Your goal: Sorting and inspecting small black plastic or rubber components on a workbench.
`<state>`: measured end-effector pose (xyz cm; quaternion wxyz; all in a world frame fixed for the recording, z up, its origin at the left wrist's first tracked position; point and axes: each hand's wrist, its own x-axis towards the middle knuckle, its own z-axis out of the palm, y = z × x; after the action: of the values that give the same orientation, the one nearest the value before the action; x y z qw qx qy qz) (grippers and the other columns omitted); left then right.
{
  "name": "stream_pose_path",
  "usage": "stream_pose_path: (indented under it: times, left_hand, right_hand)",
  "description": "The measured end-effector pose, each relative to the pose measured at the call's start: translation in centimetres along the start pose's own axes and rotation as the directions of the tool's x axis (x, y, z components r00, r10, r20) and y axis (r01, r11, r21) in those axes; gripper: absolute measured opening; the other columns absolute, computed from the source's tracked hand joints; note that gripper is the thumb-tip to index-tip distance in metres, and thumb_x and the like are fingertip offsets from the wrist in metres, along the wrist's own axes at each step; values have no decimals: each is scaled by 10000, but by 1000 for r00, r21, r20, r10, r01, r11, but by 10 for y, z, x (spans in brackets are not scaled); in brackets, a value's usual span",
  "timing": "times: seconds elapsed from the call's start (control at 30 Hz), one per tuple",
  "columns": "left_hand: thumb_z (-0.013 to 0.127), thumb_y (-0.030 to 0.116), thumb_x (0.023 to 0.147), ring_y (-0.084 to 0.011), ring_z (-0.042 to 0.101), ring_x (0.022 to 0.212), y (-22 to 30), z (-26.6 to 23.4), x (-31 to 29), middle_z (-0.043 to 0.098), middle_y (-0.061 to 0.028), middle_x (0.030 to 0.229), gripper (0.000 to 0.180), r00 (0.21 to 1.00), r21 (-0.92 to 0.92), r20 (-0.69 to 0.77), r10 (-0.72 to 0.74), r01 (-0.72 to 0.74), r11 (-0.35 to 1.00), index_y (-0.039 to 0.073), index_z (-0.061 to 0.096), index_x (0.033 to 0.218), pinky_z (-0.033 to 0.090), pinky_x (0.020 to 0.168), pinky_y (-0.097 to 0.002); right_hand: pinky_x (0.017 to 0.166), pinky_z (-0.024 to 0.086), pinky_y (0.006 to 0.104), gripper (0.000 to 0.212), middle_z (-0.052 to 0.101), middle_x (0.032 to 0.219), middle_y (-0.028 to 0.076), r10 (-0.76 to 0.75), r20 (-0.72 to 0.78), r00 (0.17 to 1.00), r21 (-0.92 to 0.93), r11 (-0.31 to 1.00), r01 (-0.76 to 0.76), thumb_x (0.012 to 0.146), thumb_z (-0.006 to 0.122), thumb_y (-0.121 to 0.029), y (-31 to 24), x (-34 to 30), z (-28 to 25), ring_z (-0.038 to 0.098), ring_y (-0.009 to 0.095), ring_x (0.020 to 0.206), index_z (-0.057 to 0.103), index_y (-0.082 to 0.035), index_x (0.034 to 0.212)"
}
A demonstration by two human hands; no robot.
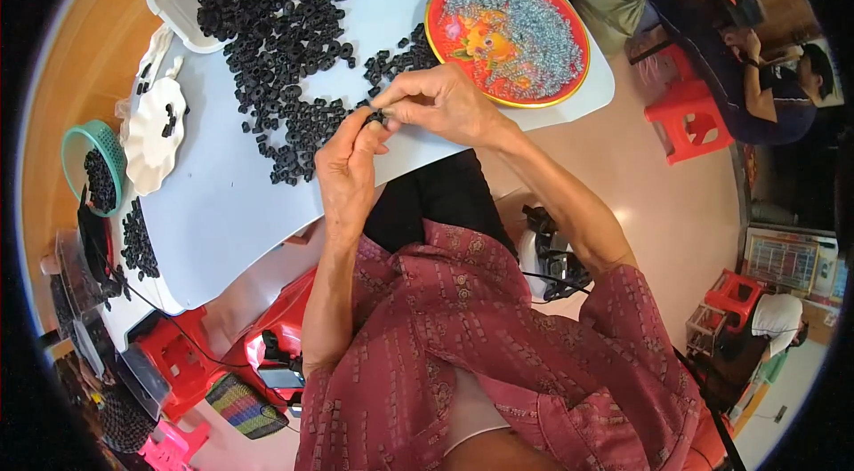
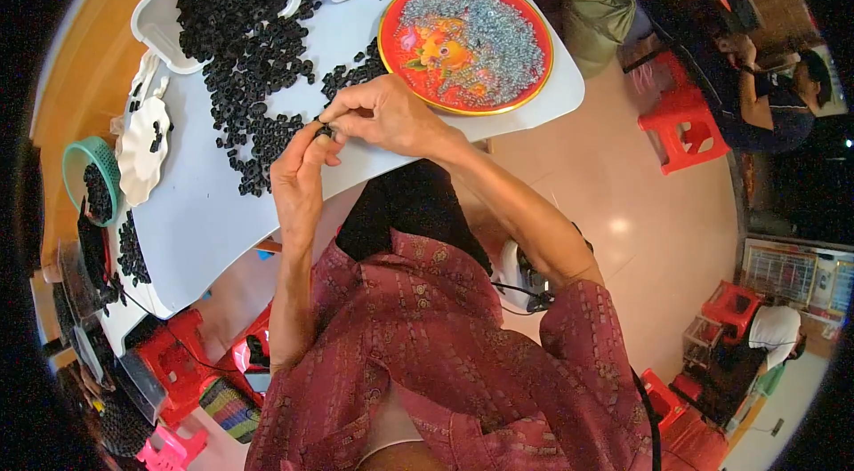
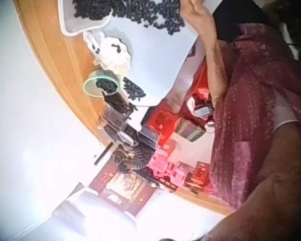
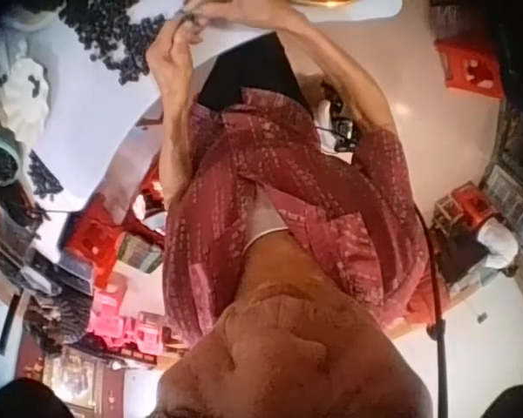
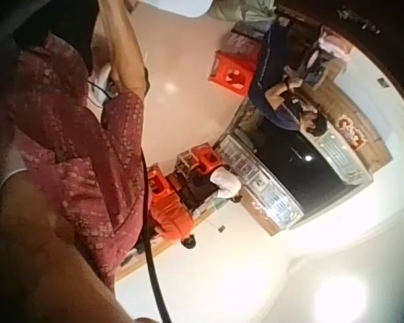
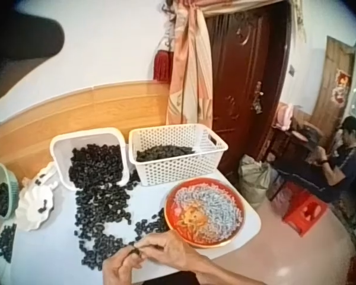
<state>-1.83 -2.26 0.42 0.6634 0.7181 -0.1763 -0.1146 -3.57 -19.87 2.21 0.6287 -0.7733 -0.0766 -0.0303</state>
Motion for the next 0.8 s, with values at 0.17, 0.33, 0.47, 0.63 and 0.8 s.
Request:
stream_pose_path:
  times: [0.17,0.33,0.47,0.63,0.8]
  left_hand:
    - [499,117,930,-97,555,713,0,-9,4,643,-42,821,282,998,-37,57,-10,12,999,-16,623,1147,457,713,-253]
    - [520,103,932,-95,558,701,-1,-5,6,649,-47,814,246,1000,-91,17,3,-2,996,-27,627,1112,462,669,-237]
    - [525,83,927,-90,558,698,-5,3,6,646,-49,808,238,998,-70,-59,24,-29,997,-29,627,1111,464,656,-234]
    - [529,72,926,-84,559,687,-4,3,4,646,-47,803,235,994,-32,-91,59,-62,998,-24,629,1116,466,646,-230]
    - [539,97,926,-89,575,687,-9,-3,10,651,-40,782,232,998,-197,-28,-57,50,979,-16,640,1101,468,655,-237]
  right_hand:
    - [695,524,239,141,691,839,62,36,79,996,15,999,-37,854,588,7,-3,6,0,672,111,721,676,20,964]
    - [617,513,248,144,660,772,68,-151,-98,984,-110,984,140,832,592,24,-4,3,14,655,113,665,673,7,950]
    - [590,509,260,118,638,763,82,-321,-232,918,-271,928,256,827,603,19,5,0,27,651,131,644,664,14,929]
    - [596,510,262,144,639,776,85,-273,-186,944,-228,946,229,826,606,16,9,2,21,645,135,643,664,1,957]
    - [637,515,286,273,633,832,78,-231,-44,972,-244,946,214,787,646,-21,-4,2,5,636,147,711,639,-23,1060]
